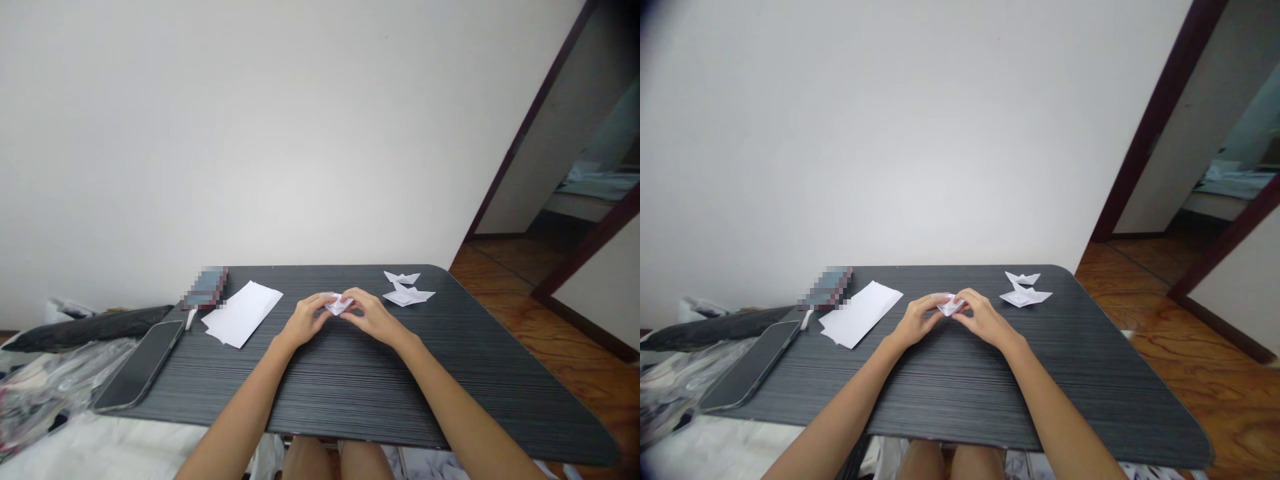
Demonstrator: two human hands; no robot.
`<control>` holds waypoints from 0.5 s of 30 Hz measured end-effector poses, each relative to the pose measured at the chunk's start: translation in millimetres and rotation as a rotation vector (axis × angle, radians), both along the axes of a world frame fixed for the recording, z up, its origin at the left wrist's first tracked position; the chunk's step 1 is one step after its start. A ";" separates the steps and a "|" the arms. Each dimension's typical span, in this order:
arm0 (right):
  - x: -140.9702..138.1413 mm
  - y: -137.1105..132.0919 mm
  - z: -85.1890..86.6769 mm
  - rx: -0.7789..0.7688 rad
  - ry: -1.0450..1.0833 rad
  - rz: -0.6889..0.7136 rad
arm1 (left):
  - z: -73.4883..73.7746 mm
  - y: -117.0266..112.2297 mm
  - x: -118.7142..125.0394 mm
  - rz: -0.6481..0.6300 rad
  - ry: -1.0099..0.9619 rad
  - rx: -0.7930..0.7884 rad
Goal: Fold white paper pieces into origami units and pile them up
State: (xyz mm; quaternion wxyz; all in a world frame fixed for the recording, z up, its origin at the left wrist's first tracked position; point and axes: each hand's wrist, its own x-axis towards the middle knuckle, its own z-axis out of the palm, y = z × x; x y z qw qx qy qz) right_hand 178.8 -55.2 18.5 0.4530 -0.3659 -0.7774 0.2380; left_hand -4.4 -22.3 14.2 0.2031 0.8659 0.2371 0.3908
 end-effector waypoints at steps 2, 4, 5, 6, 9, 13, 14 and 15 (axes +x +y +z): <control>0.7 1.1 -3.2 0.042 -0.046 -0.038 | -1.8 1.1 -0.4 0.025 0.012 0.031; 1.7 2.7 -5.9 0.082 -0.084 -0.078 | -2.9 1.5 -0.3 0.051 0.014 0.044; 2.3 3.2 -6.7 0.098 -0.102 -0.090 | -3.1 1.3 -0.1 0.057 0.016 0.043; 2.9 3.6 -7.1 0.111 -0.116 -0.099 | -2.9 0.9 0.1 0.057 0.018 0.038; 3.4 3.4 -6.5 0.129 -0.121 -0.092 | -1.0 -0.6 0.7 0.041 0.028 0.008; -1.4 0.9 -2.8 0.145 -0.101 -0.085 | 1.9 -1.9 1.2 0.047 0.014 0.039; -3.1 0.0 -1.6 0.155 -0.101 -0.099 | 2.1 -2.3 1.6 0.050 0.010 0.064; -4.7 -0.9 -0.3 0.166 -0.106 -0.116 | 2.0 -2.7 2.3 0.058 0.008 0.089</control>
